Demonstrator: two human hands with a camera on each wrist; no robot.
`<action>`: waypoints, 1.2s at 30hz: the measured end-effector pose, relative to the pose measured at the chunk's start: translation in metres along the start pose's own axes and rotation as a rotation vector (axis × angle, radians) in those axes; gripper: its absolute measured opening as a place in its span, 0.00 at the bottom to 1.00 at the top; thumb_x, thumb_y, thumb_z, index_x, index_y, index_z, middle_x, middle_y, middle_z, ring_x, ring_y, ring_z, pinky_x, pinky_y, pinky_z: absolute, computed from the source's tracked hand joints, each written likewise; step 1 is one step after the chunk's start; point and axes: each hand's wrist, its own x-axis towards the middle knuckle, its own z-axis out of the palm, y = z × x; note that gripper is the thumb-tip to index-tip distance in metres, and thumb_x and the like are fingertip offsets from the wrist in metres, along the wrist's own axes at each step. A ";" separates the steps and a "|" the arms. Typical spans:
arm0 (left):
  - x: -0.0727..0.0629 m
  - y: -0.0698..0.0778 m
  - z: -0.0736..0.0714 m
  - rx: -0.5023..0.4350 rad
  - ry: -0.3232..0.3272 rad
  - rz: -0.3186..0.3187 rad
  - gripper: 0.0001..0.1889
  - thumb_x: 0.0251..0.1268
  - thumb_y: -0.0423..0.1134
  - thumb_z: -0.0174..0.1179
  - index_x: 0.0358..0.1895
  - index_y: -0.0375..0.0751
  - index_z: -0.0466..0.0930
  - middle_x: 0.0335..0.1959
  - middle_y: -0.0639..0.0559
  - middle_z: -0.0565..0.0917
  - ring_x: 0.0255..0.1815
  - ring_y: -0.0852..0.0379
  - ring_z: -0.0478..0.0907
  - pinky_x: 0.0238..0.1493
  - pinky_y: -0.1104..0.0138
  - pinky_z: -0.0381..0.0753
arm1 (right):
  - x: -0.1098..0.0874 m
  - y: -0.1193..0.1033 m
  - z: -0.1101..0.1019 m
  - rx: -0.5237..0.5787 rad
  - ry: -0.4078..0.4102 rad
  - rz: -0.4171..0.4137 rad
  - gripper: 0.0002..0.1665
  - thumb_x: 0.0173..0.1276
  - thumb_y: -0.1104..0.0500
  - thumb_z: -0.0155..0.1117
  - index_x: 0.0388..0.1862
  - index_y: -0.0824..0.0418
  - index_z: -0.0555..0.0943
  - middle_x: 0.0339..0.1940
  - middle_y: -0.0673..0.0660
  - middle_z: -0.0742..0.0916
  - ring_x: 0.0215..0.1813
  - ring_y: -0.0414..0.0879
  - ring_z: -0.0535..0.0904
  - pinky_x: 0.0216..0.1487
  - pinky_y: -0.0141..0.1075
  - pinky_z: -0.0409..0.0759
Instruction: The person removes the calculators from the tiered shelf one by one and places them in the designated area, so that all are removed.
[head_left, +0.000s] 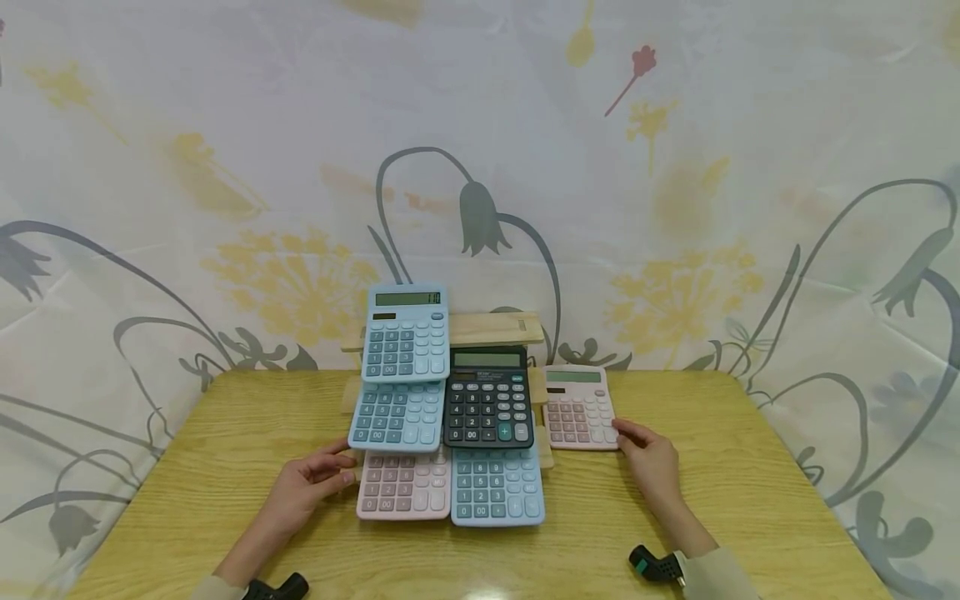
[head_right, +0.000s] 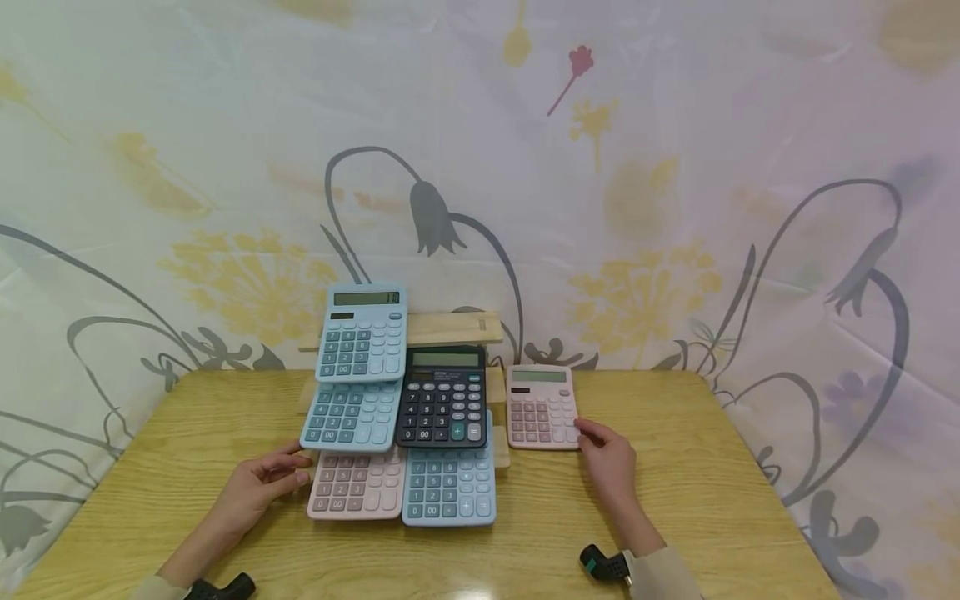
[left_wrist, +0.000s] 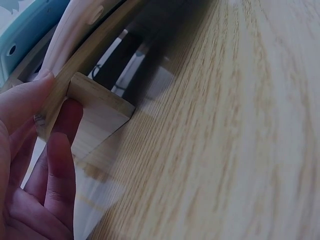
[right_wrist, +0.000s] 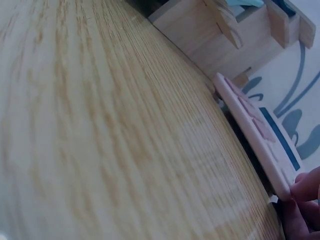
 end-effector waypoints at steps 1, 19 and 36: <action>0.000 0.000 0.000 -0.003 0.001 -0.002 0.11 0.62 0.28 0.68 0.45 0.24 0.84 0.68 0.29 0.69 0.51 0.66 0.80 0.45 0.71 0.81 | 0.000 0.000 0.000 -0.001 -0.003 -0.005 0.16 0.71 0.68 0.59 0.55 0.69 0.84 0.58 0.65 0.84 0.65 0.56 0.75 0.50 0.20 0.67; 0.000 -0.003 0.001 0.006 -0.005 -0.001 0.11 0.62 0.28 0.67 0.45 0.25 0.84 0.68 0.29 0.69 0.48 0.70 0.81 0.44 0.71 0.81 | -0.001 -0.001 0.000 0.017 -0.027 -0.037 0.18 0.72 0.71 0.56 0.58 0.71 0.81 0.58 0.66 0.83 0.65 0.56 0.75 0.47 0.15 0.66; 0.002 0.000 -0.002 0.017 -0.027 -0.018 0.11 0.63 0.28 0.67 0.46 0.24 0.83 0.69 0.28 0.68 0.45 0.66 0.83 0.39 0.69 0.82 | 0.010 -0.007 -0.009 0.223 -0.116 0.103 0.27 0.75 0.73 0.49 0.71 0.71 0.68 0.65 0.71 0.76 0.65 0.54 0.74 0.49 0.18 0.73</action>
